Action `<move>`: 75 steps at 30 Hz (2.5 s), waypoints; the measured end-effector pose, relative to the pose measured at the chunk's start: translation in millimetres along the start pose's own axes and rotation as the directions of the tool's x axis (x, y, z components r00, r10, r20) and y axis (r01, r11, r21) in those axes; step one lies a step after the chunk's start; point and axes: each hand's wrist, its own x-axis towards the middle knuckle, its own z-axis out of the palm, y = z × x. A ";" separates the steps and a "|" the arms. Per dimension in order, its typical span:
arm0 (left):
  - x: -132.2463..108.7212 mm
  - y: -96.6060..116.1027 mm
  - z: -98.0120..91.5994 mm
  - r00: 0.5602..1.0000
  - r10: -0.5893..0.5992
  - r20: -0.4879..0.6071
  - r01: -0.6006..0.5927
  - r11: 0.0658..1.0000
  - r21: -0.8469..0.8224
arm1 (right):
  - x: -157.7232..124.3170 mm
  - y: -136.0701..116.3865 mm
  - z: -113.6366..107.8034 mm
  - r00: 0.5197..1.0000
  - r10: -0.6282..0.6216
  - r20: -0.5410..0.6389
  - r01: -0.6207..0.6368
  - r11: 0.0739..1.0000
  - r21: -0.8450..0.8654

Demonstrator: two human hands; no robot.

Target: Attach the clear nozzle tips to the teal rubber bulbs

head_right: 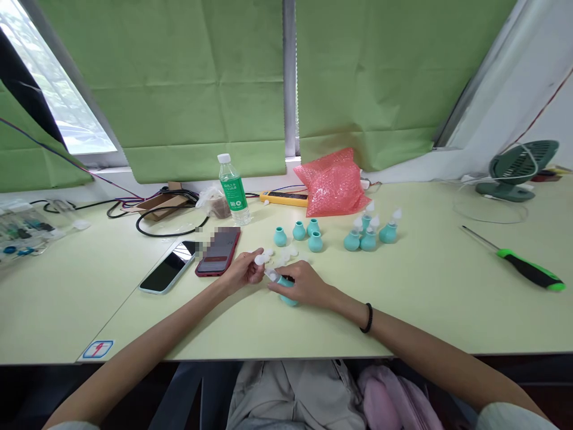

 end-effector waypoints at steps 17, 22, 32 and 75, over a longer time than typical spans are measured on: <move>-2.3 -8.7 0.2 0.888 0.447 -0.109 -0.179 0.555 0.812 | 1.3 1.7 3.6 0.962 0.269 -0.050 -0.243 0.923 0.298; -9.5 3.6 9.8 0.890 0.428 -0.155 -0.246 0.738 0.628 | 3.1 4.6 7.8 0.946 0.302 -0.117 -0.251 0.912 0.325; -10.4 -1.4 22.0 0.892 0.393 -0.222 -0.315 0.894 0.317 | 0.4 -0.9 8.8 0.961 0.273 -0.042 -0.246 0.915 0.319; -11.8 5.7 21.9 0.957 0.227 -0.178 -0.227 0.974 0.023 | 3.8 -6.2 5.2 0.954 0.287 0.091 -0.271 0.690 0.672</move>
